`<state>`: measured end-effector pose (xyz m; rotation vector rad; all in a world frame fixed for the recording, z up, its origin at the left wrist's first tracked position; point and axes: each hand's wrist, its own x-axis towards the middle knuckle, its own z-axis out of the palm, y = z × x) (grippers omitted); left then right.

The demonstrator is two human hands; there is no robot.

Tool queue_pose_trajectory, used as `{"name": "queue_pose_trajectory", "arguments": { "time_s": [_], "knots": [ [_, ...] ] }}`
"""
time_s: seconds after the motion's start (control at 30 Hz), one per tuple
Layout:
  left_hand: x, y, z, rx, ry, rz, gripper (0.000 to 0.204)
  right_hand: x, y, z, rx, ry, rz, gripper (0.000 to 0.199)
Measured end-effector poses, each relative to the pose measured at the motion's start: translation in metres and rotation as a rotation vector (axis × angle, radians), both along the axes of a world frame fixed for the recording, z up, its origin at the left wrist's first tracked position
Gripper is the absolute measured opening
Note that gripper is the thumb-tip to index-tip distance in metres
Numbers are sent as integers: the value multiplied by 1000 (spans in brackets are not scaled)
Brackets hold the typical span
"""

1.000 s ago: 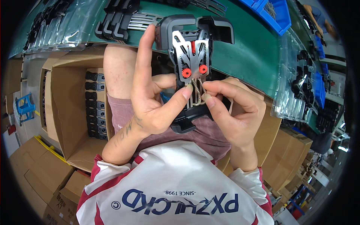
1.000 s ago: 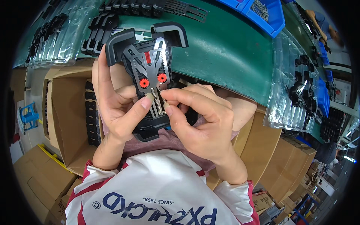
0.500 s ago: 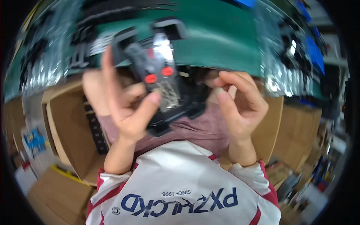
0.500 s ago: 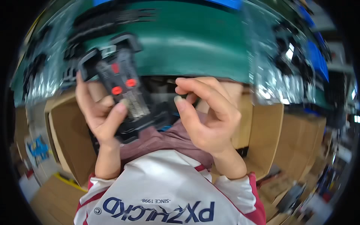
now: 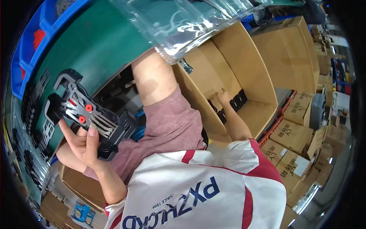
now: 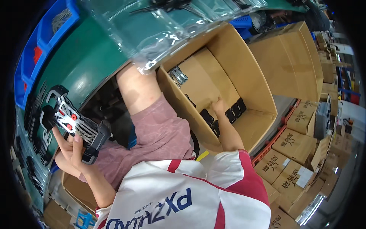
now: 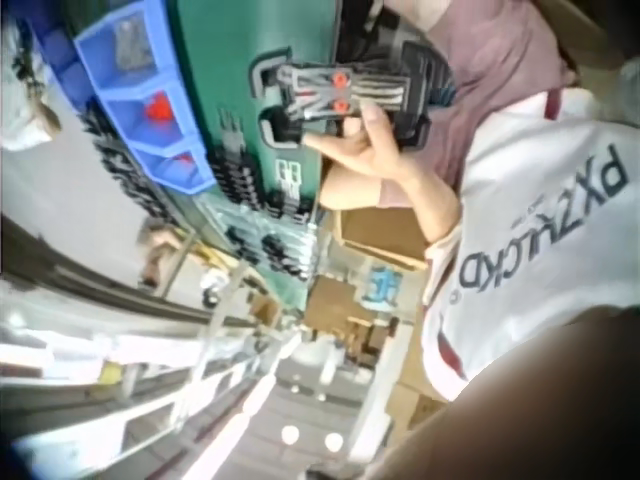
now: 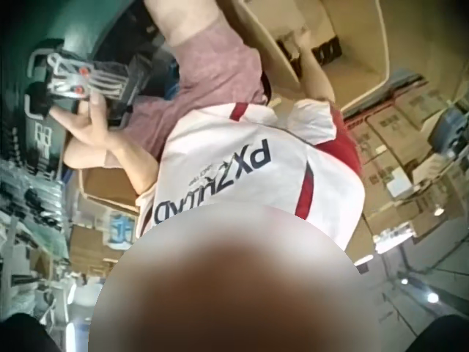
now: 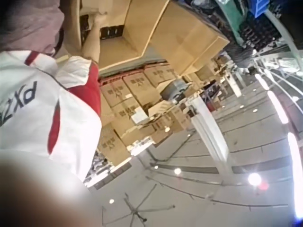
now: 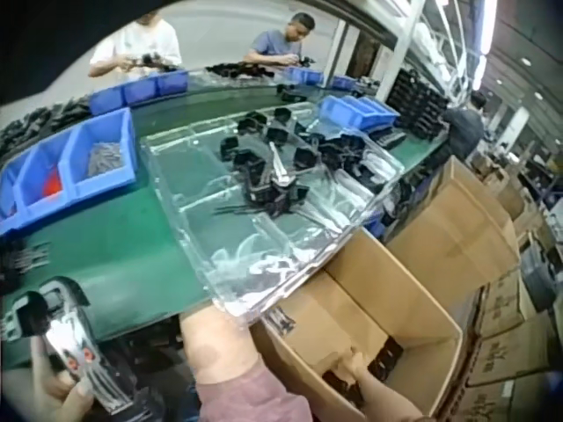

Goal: Assembling phone holder brackets by attaching metal clips and plastic parts.

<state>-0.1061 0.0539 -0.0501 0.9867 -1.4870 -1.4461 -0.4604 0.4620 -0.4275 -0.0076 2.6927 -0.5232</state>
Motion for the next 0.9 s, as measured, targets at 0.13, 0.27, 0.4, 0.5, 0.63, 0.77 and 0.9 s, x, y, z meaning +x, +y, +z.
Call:
{"name": "queue_pose_trajectory", "arguments": {
  "time_s": [0.13,0.27,0.4,0.5,0.63,0.77,0.9],
  "knots": [
    [-5,3,-7,30,6,0,67,37,-37,-13,250,-191,193,63],
    [-5,-2,-11,103,260,-365,55,63,-54,-26,500,238,156,55],
    [-14,5,-10,126,168,-178,48,36,-66,-4,260,503,543,45],
    [-9,3,-12,153,137,-122,46,21,-116,-3,-128,391,542,40],
    [-11,0,-4,209,111,-79,40,4,-215,-21,-147,191,504,44],
    [0,3,-4,299,239,30,33,6,-283,17,-126,-134,446,58],
    [-15,-1,-1,320,288,64,36,29,-392,48,-515,-333,229,49]
  ]
}}
